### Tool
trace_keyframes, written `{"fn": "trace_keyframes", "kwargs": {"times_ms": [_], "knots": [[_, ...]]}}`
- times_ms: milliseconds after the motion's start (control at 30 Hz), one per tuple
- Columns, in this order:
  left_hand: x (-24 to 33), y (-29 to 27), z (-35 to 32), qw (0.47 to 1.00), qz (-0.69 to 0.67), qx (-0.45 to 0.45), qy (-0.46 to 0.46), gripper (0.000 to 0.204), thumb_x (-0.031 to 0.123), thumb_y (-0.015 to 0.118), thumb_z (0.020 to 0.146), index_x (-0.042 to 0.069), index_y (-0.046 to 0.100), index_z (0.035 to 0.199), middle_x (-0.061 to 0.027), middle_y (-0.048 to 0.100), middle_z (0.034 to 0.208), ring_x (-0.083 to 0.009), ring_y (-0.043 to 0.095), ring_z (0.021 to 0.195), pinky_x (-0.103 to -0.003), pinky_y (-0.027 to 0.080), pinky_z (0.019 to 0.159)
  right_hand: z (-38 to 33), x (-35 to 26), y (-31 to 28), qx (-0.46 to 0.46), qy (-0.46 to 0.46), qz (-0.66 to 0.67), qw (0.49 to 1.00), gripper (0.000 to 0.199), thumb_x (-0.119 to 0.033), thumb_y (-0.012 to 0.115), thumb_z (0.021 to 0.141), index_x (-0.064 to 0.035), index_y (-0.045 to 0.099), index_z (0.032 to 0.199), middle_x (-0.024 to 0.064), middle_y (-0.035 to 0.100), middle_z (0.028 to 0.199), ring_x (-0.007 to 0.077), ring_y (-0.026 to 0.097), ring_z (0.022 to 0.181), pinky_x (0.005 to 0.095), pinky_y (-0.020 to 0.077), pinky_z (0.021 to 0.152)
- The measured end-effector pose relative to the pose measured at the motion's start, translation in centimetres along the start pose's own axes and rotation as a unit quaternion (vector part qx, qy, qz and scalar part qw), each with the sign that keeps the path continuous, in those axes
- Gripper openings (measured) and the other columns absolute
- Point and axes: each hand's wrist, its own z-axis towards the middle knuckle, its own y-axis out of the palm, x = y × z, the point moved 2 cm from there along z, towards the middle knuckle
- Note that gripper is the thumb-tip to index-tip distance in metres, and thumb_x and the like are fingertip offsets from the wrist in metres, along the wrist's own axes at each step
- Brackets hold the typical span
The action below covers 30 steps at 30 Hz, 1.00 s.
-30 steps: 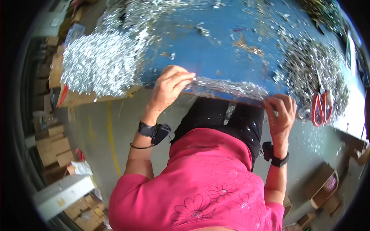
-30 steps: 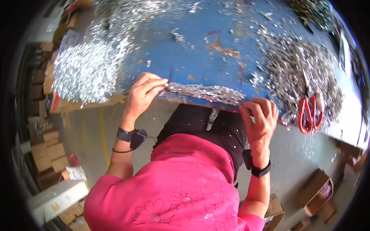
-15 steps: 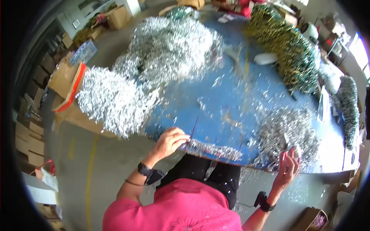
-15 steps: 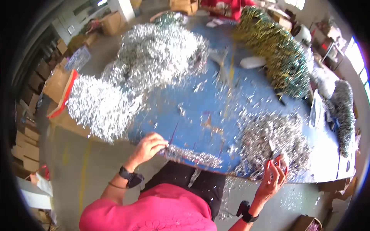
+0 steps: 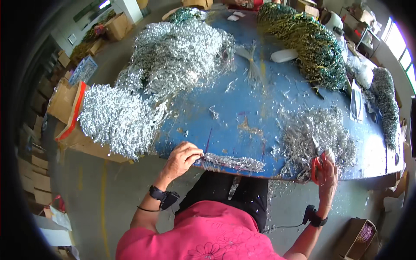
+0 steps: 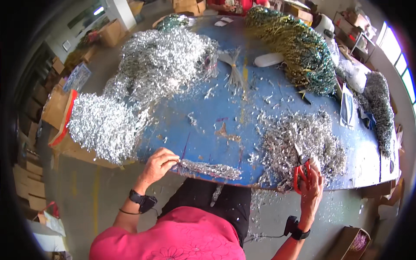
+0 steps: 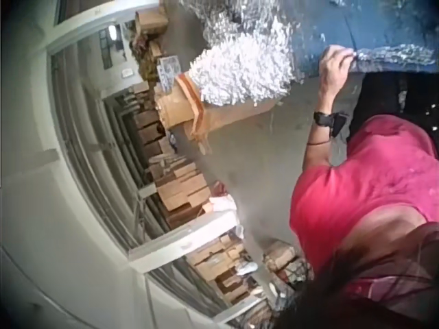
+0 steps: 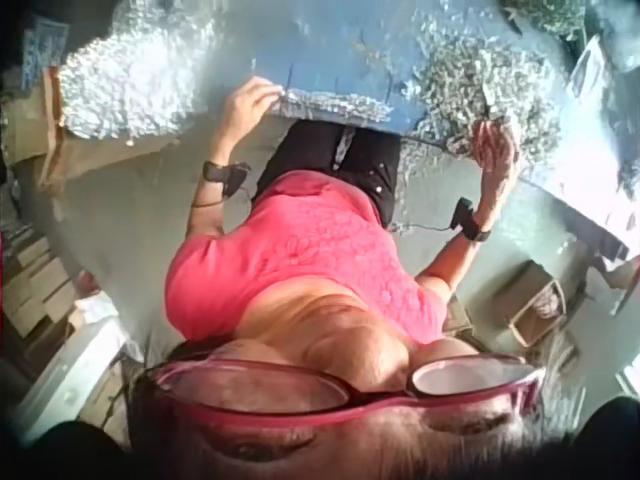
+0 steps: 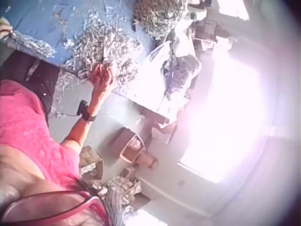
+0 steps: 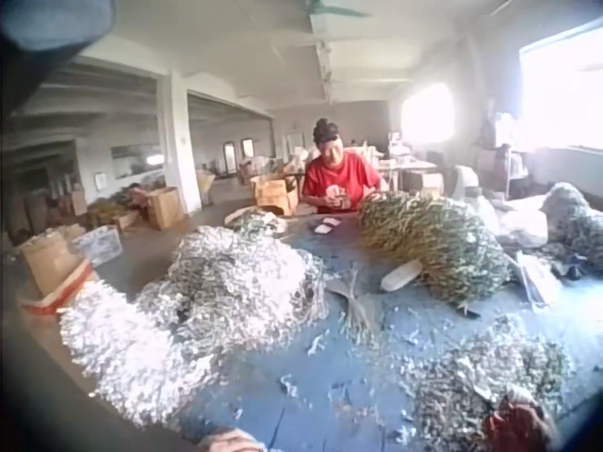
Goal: Cutting strips of silver plastic tinsel using red-handled scissors at a manufacturing workbench.
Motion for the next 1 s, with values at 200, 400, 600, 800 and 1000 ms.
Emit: {"fn": "trace_keyframes", "kwargs": {"times_ms": [200,400,600,800,1000], "knots": [[1.9,-0.2,1.3,0.999,0.028,0.018,-0.01,0.027,0.007,0.07,0.082,0.007,0.065,0.108,-0.009,0.064,0.096,-0.0281,0.061,0.089,-0.039,0.049,0.082,0.7,1.5,0.4,-0.084,0.033,-0.022,0.996,0.042,-0.004,0.07,0.073,-0.0066,0.061,0.114,0.0106,0.059,0.1,0.031,0.058,0.092,0.0411,0.0469,0.083],[6.8,2.2,2.5,0.995,-0.005,0.022,0.094,0.023,0.005,0.071,0.082,0.009,0.066,0.104,-0.0042,0.066,0.098,-0.0234,0.062,0.092,-0.037,0.048,0.085,-0.1,1.8,-0.4,-0.068,0.071,0.005,0.995,0.034,-0.01,0.07,0.081,-0.0036,0.059,0.112,0.0096,0.059,0.093,0.0223,0.058,0.083,0.0358,0.0486,0.074],[9.8,7.3,4.5,0.982,-0.059,-0.059,0.167,0.023,0.007,0.074,0.079,0.011,0.068,0.101,-0.0026,0.063,0.101,-0.0207,0.061,0.096,-0.035,0.045,0.084,-3.6,5.2,-1.2,0.058,0.079,0.464,0.88,0.043,-0.016,0.057,0.096,-0.002,0.044,0.135,0.0052,0.056,0.097,0.0119,0.054,0.077,0.0258,0.0478,0.075],[10.7,8.9,7.4,0.986,-0.024,-0.054,0.159,0.023,0.008,0.071,0.078,0.007,0.065,0.1,-0.007,0.062,0.101,-0.0285,0.058,0.098,-0.04,0.043,0.088,-10.6,-5.0,0.2,-0.175,0.294,0.735,0.585,0.072,-0.05,0.059,0.087,-0.0072,0.041,0.141,0.0076,0.055,0.113,0.0149,0.054,0.092,0.0289,0.0456,0.076],[10.5,11.1,7.0,0.985,-0.004,-0.139,0.101,0.041,0.011,0.075,0.077,0.01,0.062,0.117,-0.0079,0.062,0.118,-0.0288,0.056,0.111,-0.041,0.042,0.097,-14.0,-10.2,3.5,-0.426,0.263,0.43,0.751,0.087,-0.061,0.069,0.078,-0.0035,0.042,0.137,0.0111,0.06,0.105,0.0196,0.059,0.086,0.0352,0.0491,0.077]]}}
